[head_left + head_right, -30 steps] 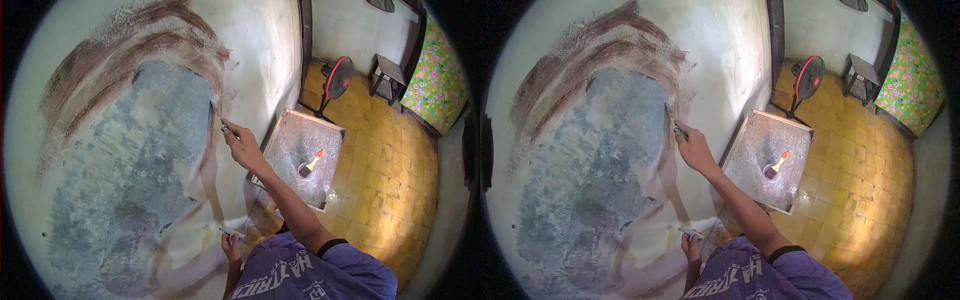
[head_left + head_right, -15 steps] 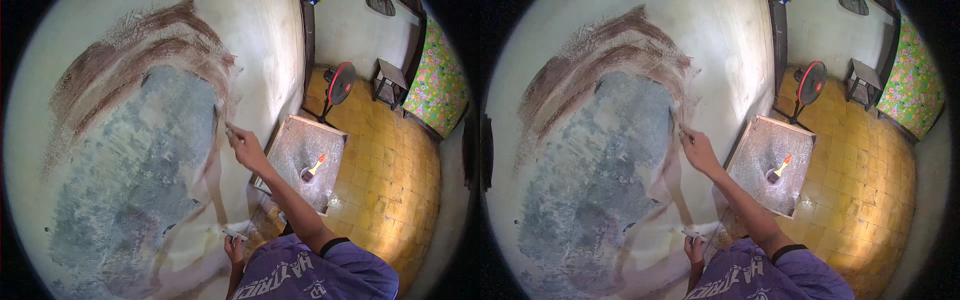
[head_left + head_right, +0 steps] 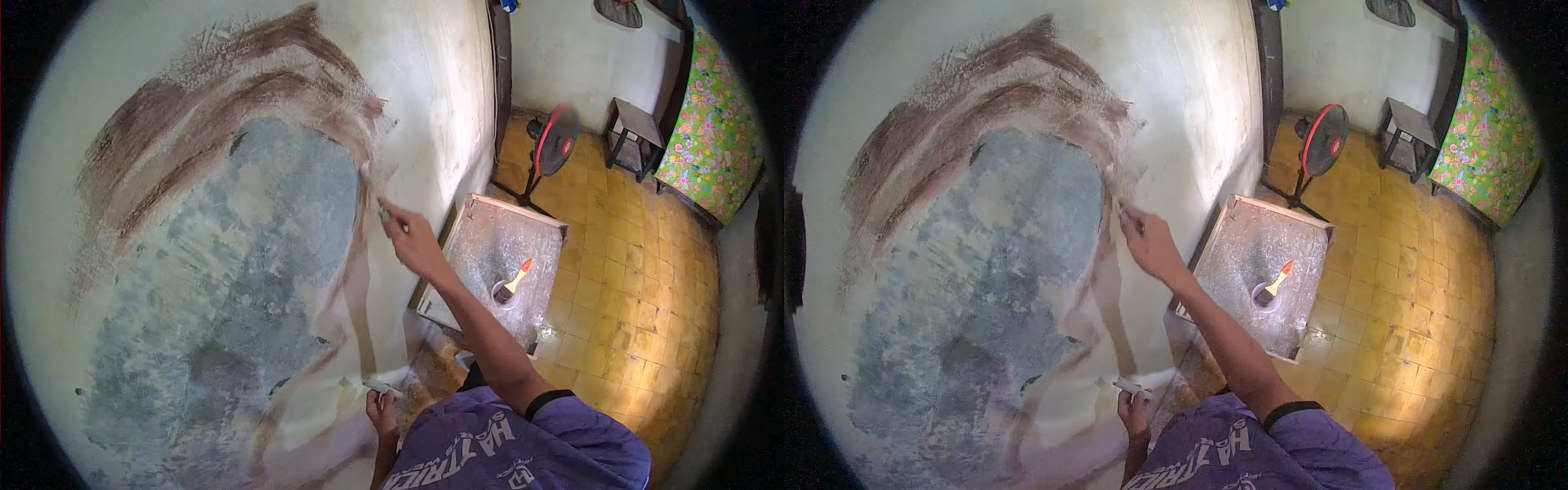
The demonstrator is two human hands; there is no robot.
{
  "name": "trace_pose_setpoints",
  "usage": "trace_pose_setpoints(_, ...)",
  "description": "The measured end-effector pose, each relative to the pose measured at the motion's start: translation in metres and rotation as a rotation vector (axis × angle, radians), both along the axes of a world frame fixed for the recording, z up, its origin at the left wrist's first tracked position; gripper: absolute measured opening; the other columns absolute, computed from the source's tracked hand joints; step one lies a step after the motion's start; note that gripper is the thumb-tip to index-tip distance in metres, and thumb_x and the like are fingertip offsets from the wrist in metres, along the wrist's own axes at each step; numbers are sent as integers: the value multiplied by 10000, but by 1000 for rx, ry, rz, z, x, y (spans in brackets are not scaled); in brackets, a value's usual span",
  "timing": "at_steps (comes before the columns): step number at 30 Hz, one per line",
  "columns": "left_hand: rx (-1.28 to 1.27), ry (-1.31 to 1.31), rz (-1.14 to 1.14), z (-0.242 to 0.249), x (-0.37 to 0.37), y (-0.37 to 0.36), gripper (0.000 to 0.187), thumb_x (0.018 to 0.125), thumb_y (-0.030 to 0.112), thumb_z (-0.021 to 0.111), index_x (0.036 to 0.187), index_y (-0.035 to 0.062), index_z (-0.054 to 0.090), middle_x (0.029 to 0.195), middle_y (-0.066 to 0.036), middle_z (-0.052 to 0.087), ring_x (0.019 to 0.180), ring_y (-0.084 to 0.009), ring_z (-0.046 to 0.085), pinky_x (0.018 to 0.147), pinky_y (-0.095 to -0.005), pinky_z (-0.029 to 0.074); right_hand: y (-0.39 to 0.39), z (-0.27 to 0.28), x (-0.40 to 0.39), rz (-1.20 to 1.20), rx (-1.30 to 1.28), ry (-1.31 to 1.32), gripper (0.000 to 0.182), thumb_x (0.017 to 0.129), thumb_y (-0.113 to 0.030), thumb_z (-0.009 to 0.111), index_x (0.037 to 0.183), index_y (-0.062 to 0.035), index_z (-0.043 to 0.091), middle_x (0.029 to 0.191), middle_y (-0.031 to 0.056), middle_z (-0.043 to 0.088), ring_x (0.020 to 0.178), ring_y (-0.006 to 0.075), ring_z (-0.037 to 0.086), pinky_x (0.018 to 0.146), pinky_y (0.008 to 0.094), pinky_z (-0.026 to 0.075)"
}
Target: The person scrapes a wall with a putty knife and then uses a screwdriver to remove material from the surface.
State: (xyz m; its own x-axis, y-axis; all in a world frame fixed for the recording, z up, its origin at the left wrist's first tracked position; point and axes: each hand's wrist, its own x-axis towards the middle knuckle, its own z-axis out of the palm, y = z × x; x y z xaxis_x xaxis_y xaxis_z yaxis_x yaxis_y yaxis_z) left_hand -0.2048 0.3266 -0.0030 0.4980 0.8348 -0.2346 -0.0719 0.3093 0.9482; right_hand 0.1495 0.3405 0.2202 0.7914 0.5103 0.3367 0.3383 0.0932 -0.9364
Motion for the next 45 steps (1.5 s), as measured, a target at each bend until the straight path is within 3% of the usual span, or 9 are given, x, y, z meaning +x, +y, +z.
trace_pose_setpoints(2,-19,11,8,0,3,2,263,909,67,652,1138,-10,549,1098,-98,605,947,-198,627,814,-335,500,-8,-3,-14,56,10,8,418,925,-159,536,1309,1,567,710,255,539,620,206,505,642,358,452)
trace_pose_setpoints(5,15,7,-36,-1,9,7,245,908,52,649,1124,-12,551,1092,-97,604,972,-191,615,840,-336,498,8,-7,1,-69,67,-26,428,921,-155,537,1318,4,554,728,260,539,633,204,507,648,356,450)
trace_pose_setpoints(16,43,58,-71,-7,10,10,285,899,57,660,1153,-5,546,1060,-72,596,973,-172,592,857,-334,492,8,0,19,64,90,217,464,961,-196,494,1357,45,507,655,51,462,639,119,448,611,310,414)
trace_pose_setpoints(22,30,43,-53,-13,18,15,281,899,51,655,1148,-14,543,1048,-75,598,958,-175,594,829,-338,503,-4,2,0,121,72,177,478,961,-207,504,1372,36,493,622,40,441,597,108,427,574,300,400)
trace_pose_setpoints(25,47,33,-75,-4,18,10,278,899,54,659,1142,-17,546,1043,-72,595,955,-174,594,814,-334,511,6,1,25,117,96,280,488,983,-158,477,1451,-25,444,753,-1,513,461,50,374,412,226,316)
trace_pose_setpoints(30,35,62,-61,-12,19,17,279,898,50,661,1141,-16,543,1036,-69,594,943,-178,601,816,-337,510,-8,7,-7,249,61,343,490,979,-177,506,1443,-27,457,733,-5,504,475,54,379,432,238,332)
trace_pose_setpoints(33,24,57,-69,-5,20,14,271,898,47,660,1137,-12,548,1050,-74,599,940,-179,602,845,-349,500,4,1,10,-1,31,85,458,927,-165,524,1354,1,537,645,64,481,617,101,450,587,297,407)
trace_pose_setpoints(34,27,67,-76,-4,15,12,272,896,48,662,1136,-10,549,1050,-73,599,943,-178,602,851,-348,496,2,7,17,62,31,265,452,921,-158,534,1337,18,536,652,99,479,618,120,461,600,313,416)
trace_pose_setpoints(45,13,28,-87,-6,17,11,235,899,43,659,1100,-8,549,1036,-64,596,963,-159,577,865,-318,474,-10,12,-7,44,-47,85,430,932,-159,533,1317,30,550,710,238,547,653,181,504,681,366,457)
